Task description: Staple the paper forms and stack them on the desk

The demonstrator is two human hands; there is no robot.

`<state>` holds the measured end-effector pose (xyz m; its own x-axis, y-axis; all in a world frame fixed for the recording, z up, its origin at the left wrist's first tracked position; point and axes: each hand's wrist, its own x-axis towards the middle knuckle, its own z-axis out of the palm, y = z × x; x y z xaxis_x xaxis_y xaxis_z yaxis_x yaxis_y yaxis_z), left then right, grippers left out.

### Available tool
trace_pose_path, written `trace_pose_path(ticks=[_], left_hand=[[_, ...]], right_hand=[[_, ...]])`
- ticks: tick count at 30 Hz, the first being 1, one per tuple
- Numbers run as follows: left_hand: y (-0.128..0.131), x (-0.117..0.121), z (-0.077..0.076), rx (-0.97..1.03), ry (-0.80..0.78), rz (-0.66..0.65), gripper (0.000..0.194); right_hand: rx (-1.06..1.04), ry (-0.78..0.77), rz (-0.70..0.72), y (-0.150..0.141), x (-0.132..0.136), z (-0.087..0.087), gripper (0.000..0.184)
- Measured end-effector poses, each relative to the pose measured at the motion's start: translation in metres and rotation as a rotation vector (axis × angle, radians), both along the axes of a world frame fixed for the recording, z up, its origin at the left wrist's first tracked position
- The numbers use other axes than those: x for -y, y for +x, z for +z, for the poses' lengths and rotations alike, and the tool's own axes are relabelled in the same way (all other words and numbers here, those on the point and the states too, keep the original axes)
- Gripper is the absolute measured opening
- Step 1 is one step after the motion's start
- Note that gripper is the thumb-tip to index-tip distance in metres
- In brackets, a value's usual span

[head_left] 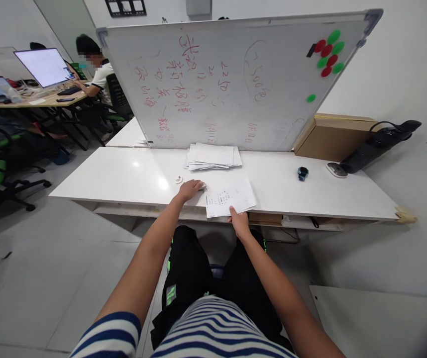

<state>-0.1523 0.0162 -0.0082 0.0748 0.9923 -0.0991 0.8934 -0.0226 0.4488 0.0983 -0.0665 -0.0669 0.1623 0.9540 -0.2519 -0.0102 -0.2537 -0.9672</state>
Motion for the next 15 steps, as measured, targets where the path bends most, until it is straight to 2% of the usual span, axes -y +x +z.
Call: trace_pose_path(ticks=[15], left_hand=[[0.0085,0.002,0.0065,-0.033,-0.001,0.018,0.05]], right_hand=[[-0.011,0.046,0.009,0.004,-0.0002,0.0013,0.028]])
